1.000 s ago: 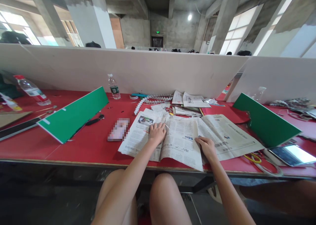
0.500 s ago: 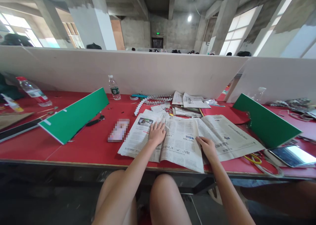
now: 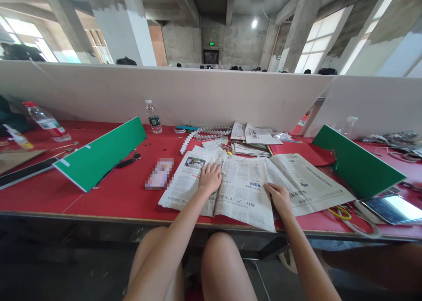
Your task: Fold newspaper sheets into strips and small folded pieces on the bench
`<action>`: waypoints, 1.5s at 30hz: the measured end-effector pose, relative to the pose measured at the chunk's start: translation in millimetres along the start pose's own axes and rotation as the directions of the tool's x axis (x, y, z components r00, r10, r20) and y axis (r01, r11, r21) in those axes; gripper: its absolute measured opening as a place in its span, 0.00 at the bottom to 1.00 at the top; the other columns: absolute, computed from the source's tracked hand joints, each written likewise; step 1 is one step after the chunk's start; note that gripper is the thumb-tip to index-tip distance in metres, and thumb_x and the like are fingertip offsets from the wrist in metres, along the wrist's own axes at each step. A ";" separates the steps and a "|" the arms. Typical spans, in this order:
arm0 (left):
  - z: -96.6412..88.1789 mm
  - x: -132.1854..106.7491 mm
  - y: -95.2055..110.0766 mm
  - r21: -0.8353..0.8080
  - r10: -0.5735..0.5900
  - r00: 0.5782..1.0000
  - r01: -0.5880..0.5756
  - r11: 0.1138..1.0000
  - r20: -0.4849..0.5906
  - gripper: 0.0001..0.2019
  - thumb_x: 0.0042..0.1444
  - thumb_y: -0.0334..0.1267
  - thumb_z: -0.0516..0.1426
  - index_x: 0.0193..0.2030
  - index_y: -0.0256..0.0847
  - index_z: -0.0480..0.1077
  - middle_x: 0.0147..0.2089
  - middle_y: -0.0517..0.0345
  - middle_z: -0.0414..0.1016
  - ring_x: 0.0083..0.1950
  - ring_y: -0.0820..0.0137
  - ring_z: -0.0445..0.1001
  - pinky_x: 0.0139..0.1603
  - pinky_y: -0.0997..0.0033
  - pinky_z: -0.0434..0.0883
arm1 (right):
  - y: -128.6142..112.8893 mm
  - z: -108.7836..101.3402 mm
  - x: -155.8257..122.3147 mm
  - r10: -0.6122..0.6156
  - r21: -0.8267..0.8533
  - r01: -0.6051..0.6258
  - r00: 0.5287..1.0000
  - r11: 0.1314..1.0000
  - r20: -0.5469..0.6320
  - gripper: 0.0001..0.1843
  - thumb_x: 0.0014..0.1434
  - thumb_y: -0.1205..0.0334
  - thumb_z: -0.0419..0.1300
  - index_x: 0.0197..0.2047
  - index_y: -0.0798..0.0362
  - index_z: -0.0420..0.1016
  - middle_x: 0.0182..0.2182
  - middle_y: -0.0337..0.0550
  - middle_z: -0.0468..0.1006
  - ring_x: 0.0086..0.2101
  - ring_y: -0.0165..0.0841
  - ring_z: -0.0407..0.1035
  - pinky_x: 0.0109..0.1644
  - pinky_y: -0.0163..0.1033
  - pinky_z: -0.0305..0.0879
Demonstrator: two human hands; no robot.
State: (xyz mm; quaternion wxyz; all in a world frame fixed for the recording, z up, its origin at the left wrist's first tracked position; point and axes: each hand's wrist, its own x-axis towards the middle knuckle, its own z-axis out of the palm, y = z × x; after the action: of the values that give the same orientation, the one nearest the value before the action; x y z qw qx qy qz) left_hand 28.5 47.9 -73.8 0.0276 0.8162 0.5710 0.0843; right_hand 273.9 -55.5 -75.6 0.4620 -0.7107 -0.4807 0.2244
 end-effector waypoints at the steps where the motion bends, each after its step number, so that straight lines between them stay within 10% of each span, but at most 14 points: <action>1: -0.3 0.0 0.0 -0.001 0.000 1.000 0.000 1.000 0.002 0.26 0.63 0.42 0.37 0.66 0.44 0.53 0.69 0.62 0.50 0.70 0.60 0.45 0.69 0.53 0.40 | 0.0 -0.1 0.0 0.002 -0.002 -0.002 1.000 1.000 0.001 0.21 0.48 0.47 0.55 0.15 0.54 0.65 0.14 0.36 0.59 0.21 0.29 0.52 0.26 0.36 0.47; 22: -27.9 -12.0 -9.1 -0.138 0.178 0.980 -0.188 0.972 -0.085 0.21 0.57 0.29 0.45 0.57 0.40 0.66 0.60 0.52 0.67 0.62 0.66 0.62 0.67 0.58 0.50 | 5.3 -1.3 2.9 -0.055 -0.066 0.050 0.996 0.997 -0.066 0.23 0.52 0.43 0.52 0.19 0.55 0.65 0.16 0.37 0.62 0.23 0.29 0.55 0.27 0.34 0.49; 32: -10.6 -22.7 -0.3 -0.015 0.133 0.991 -0.133 0.991 -0.006 0.24 0.64 0.38 0.39 0.65 0.41 0.55 0.69 0.54 0.51 0.69 0.64 0.48 0.68 0.59 0.48 | -1.6 -5.2 1.8 -0.014 0.029 0.011 0.996 1.000 0.088 0.26 0.50 0.40 0.53 0.20 0.56 0.67 0.16 0.38 0.63 0.22 0.30 0.55 0.26 0.35 0.50; 45: -9.3 -19.8 -1.1 -0.034 0.093 0.996 -0.093 0.995 -0.009 0.23 0.65 0.40 0.39 0.65 0.44 0.55 0.69 0.56 0.50 0.69 0.66 0.48 0.68 0.60 0.47 | 0.6 -4.2 2.4 -0.003 -0.027 0.003 1.000 1.000 -0.008 0.24 0.48 0.42 0.53 0.17 0.55 0.66 0.15 0.39 0.63 0.22 0.30 0.55 0.26 0.36 0.49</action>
State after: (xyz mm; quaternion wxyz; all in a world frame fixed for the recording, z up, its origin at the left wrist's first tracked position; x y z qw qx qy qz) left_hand 19.2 29.2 -66.9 0.0355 0.8410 0.5308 0.0982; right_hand 278.5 -55.3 -73.9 0.4546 -0.7170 -0.4829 0.2144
